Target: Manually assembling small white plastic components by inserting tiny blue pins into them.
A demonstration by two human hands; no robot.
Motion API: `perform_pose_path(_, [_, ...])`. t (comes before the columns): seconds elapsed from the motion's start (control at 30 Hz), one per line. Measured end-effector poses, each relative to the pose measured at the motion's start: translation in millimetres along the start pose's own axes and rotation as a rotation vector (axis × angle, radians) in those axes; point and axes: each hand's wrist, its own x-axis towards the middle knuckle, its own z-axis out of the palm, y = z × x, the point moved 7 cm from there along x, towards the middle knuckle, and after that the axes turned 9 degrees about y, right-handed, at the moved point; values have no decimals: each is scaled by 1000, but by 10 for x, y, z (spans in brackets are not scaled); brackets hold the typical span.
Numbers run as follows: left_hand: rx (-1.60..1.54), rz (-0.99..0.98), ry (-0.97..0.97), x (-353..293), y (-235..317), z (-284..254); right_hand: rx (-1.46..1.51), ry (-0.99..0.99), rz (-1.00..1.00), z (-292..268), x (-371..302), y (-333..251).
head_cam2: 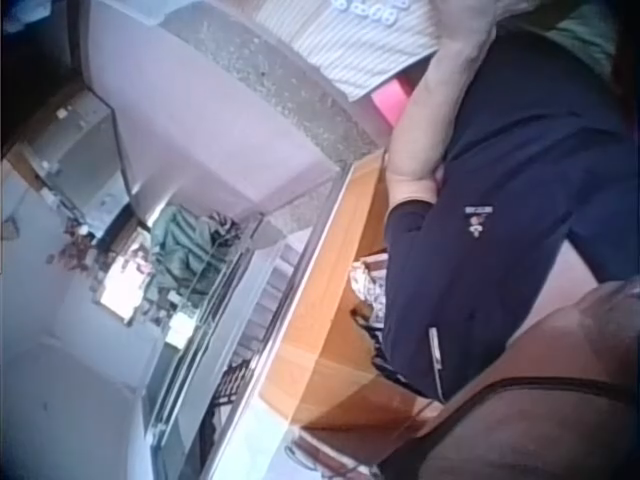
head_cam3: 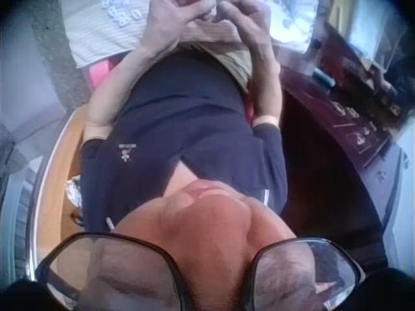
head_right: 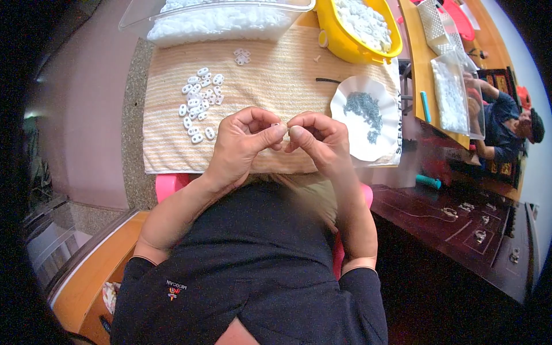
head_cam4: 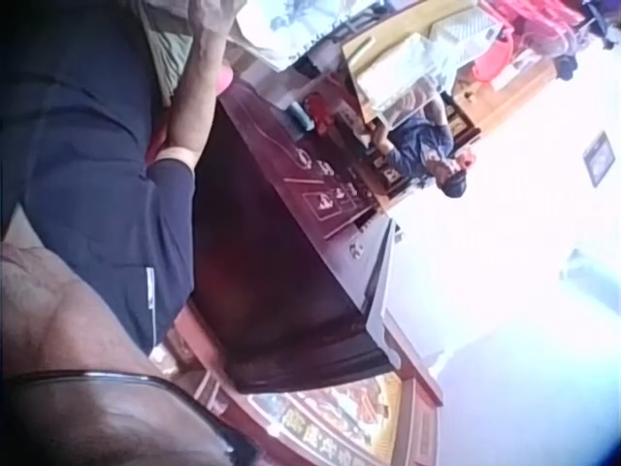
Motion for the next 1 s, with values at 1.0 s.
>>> perform_pose_path(1.0, [-3,4,130,100,3,-162,-800,164,-331,-113,526,-103])
